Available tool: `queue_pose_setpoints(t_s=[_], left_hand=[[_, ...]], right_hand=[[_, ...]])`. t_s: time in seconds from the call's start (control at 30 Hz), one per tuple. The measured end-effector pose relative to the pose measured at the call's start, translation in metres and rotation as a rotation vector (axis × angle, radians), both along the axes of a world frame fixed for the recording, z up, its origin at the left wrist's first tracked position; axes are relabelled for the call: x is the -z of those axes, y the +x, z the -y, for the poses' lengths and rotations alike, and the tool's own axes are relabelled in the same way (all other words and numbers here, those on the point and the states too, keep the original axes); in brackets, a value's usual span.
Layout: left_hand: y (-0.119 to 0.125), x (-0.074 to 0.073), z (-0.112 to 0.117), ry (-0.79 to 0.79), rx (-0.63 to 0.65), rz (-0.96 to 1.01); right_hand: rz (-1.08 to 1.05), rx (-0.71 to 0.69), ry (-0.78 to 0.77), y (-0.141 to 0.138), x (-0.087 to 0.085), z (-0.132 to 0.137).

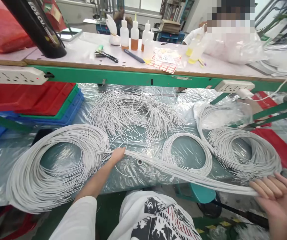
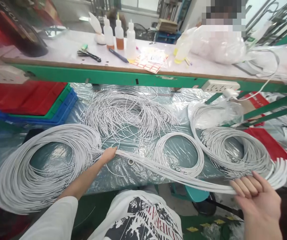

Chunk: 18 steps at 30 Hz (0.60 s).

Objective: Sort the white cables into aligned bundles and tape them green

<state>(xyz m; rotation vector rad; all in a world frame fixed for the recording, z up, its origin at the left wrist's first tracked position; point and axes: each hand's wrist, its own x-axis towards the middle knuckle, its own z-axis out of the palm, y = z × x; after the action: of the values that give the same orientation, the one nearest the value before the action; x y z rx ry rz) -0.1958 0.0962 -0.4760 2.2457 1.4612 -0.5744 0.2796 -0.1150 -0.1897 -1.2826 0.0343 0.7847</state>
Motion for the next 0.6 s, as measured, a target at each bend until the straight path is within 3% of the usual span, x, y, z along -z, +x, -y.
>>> queue_pose_setpoints(t_s=[0.13, 0.23, 0.4, 0.5, 0.6], left_hand=[[-0.002, -0.015, -0.013, 0.032, -0.011, -0.008], [-0.014, -0.026, 0.008, -0.005, 0.032, -0.010], [-0.039, -0.034, 0.080, -0.118, 0.085, -0.063], [-0.049, -0.032, 0.121, -0.178, 0.078, -0.120], [-0.055, -0.028, 0.143, -0.216, 0.037, -0.187]], right_hand=[[0.035, -0.148, 0.122, 0.003, -0.002, -0.011], [-0.038, -0.194, 0.167, 0.032, 0.017, -0.014], [-0.274, -0.227, 0.090, 0.079, 0.073, -0.026], [-0.329, -0.245, 0.004, 0.088, 0.117, -0.045], [-0.354, -0.276, -0.095, 0.088, 0.162, -0.072]])
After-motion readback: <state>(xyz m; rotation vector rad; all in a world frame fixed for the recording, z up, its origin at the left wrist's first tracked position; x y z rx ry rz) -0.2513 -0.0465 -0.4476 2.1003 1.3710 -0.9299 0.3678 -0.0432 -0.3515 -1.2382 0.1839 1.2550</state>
